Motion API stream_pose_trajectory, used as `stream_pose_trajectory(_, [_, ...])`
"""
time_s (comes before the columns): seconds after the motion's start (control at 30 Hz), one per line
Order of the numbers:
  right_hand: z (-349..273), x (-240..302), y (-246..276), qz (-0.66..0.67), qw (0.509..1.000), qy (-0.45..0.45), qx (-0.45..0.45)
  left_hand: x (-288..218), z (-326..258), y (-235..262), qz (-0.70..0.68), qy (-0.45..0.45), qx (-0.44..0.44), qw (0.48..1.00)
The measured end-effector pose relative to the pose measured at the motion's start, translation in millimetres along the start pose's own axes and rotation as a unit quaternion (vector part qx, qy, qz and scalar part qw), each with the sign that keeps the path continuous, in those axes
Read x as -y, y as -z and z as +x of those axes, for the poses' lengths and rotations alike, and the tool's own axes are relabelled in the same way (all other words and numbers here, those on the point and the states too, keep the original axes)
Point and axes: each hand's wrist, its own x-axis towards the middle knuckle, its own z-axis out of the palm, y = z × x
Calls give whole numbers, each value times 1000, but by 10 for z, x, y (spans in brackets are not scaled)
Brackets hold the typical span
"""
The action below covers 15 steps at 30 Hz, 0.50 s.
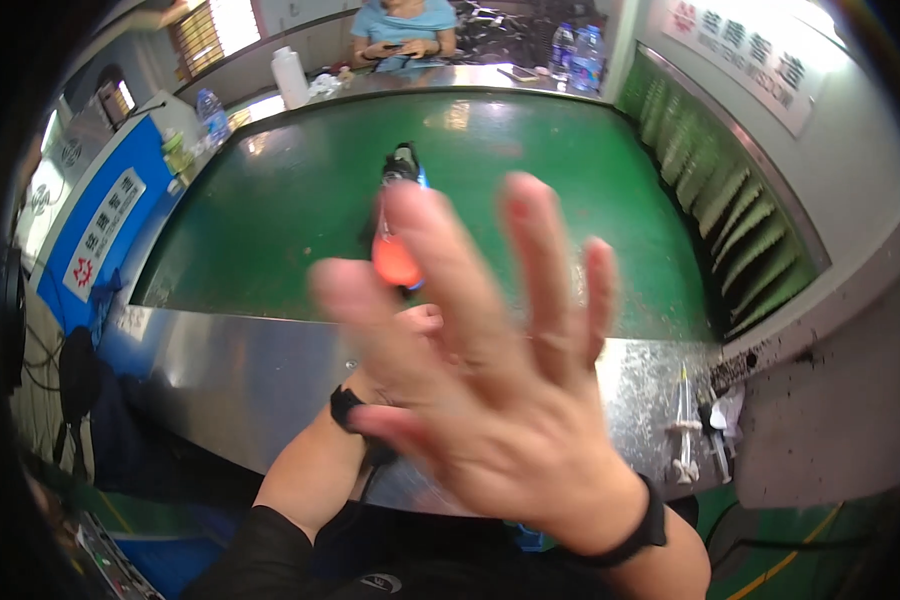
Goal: Apply adhesive to the edges of a shoe upper using a syringe.
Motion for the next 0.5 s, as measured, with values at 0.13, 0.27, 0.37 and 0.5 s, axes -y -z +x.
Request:
stream_pose_trajectory(0.13, [460,-111,-98,-73,983,35,-163,-14,141,-210,-8,26,43,999])
stream_pose_trajectory(0.27, [611,-150,-449,139,948,-19,-287,75,84,-390,-31,-6,29,999])
stream_pose_trajectory(0.37, [593,-155,-333,-18,991,-51,-122,69,63,-155,-32,-41,25,998])
stream_pose_trajectory(0.5, [546,-138,-241,-30,997,-37,-59,53,34,-222,-35,-41,18,998])
